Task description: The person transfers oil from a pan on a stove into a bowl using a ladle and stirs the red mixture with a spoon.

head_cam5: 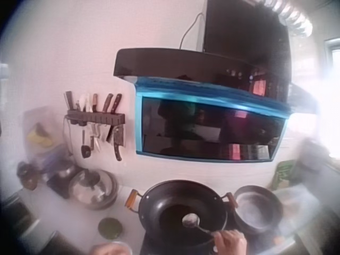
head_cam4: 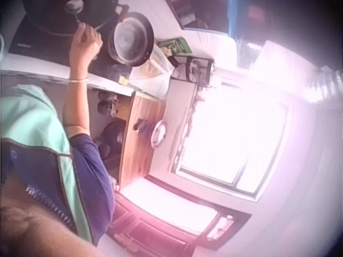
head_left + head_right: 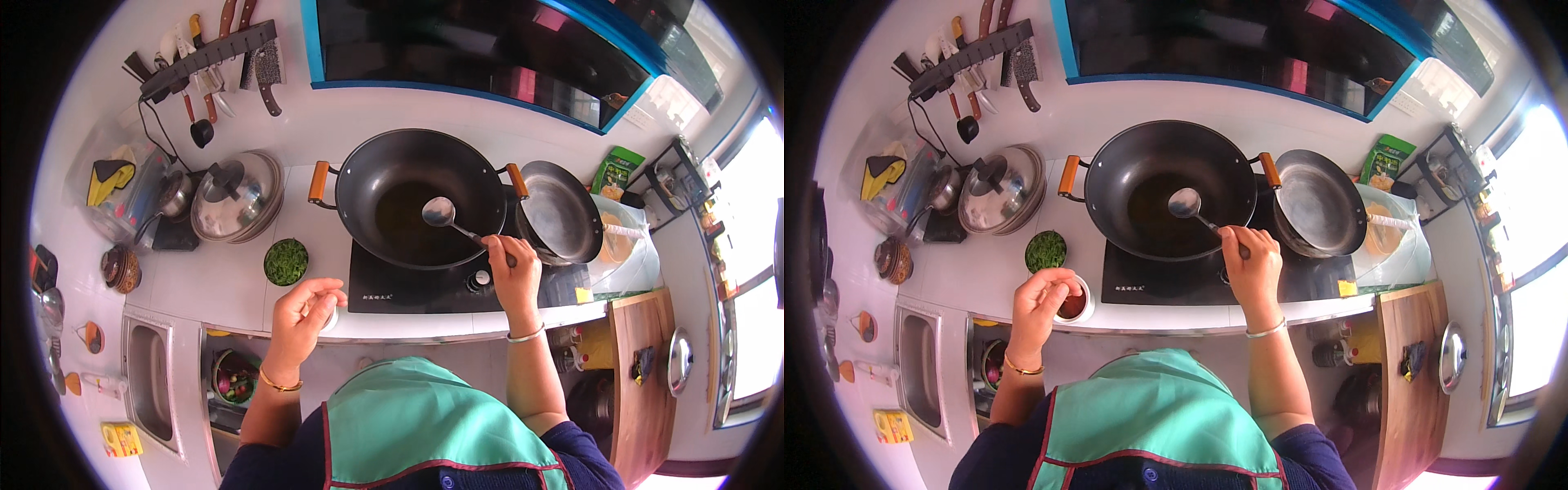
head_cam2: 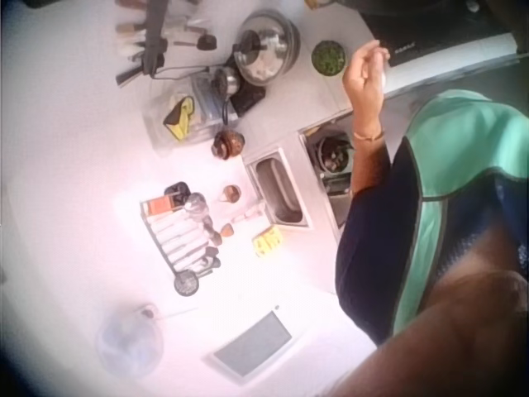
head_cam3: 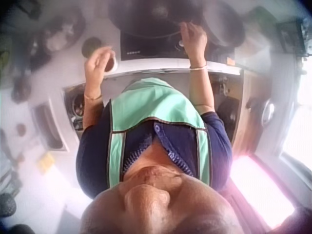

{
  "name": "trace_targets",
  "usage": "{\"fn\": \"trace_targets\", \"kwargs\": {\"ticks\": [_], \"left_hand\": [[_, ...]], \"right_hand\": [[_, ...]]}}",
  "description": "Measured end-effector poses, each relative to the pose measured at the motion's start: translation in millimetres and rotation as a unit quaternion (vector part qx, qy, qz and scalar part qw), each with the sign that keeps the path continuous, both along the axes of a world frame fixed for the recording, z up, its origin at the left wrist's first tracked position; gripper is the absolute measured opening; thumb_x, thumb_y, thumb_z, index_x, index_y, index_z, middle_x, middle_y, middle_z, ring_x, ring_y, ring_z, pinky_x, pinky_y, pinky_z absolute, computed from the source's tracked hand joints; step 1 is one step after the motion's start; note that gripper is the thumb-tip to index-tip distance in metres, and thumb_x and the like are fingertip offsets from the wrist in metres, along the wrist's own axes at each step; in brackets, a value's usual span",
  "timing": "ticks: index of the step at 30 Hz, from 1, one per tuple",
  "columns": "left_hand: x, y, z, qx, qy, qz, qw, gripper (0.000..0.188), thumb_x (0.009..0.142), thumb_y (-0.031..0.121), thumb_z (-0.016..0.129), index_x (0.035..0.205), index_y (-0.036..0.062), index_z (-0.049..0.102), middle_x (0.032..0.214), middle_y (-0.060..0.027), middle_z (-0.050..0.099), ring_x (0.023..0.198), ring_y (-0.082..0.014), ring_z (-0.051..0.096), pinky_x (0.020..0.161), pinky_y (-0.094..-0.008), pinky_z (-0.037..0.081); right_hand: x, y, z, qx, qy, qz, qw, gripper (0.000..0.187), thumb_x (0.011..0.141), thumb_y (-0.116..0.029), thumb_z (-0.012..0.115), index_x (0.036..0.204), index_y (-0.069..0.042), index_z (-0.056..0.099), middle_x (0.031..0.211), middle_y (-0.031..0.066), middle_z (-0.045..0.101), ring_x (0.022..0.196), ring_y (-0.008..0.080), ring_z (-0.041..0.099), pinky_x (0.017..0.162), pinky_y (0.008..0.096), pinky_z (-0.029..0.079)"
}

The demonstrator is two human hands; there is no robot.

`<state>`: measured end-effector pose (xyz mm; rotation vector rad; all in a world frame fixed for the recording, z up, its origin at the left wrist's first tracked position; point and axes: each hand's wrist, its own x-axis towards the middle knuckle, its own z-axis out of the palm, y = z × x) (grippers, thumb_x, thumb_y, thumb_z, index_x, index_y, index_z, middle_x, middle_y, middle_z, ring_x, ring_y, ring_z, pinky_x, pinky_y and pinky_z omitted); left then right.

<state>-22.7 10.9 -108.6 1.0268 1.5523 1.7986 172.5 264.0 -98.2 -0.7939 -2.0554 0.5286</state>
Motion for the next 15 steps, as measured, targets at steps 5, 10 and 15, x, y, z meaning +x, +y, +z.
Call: {"fn": "trace_targets", "kwargs": {"ticks": [5,10,15], "left_hand": [[-11.8,6.9,6.9,-0.006,0.196,0.075,0.978,0.022,0.089,0.004,0.062,0.11,-0.0002,0.063,0.099,-0.0095,0.066,0.084,-0.0128,0.064,0.073,-0.0241,0.05],[-1.9,-24.7,57.3,0.029,0.47,0.16,0.867,0.04,0.077,0.006,0.071,0.116,0.0032,0.061,0.115,-0.013,0.062,0.106,-0.032,0.06,0.089,-0.0399,0.049],[-4.4,-132.7,57.1,-0.064,0.51,0.306,0.802,0.033,0.081,0.009,0.067,0.113,0.0054,0.061,0.096,-0.0105,0.063,0.087,-0.0306,0.062,0.075,-0.0384,0.051]], "right_hand": [[-13.6,-46.7,27.0,-0.169,0.116,0.067,0.976,0.013,0.088,-0.01,0.061,0.089,-0.004,0.073,0.068,0.0042,0.063,0.063,0.0128,0.056,0.057,0.0252,0.042],[-69.3,-128.1,69.9,-0.138,0.07,0.271,0.95,0.012,0.086,-0.009,0.062,0.085,-0.004,0.073,0.067,0.0041,0.064,0.066,0.0158,0.056,0.061,0.029,0.044],[-131.6,-219.5,74.6,-0.192,0.075,0.475,0.855,0.011,0.085,-0.007,0.062,0.084,-0.002,0.072,0.078,0.0069,0.07,0.069,0.0187,0.057,0.066,0.0321,0.045]]}}
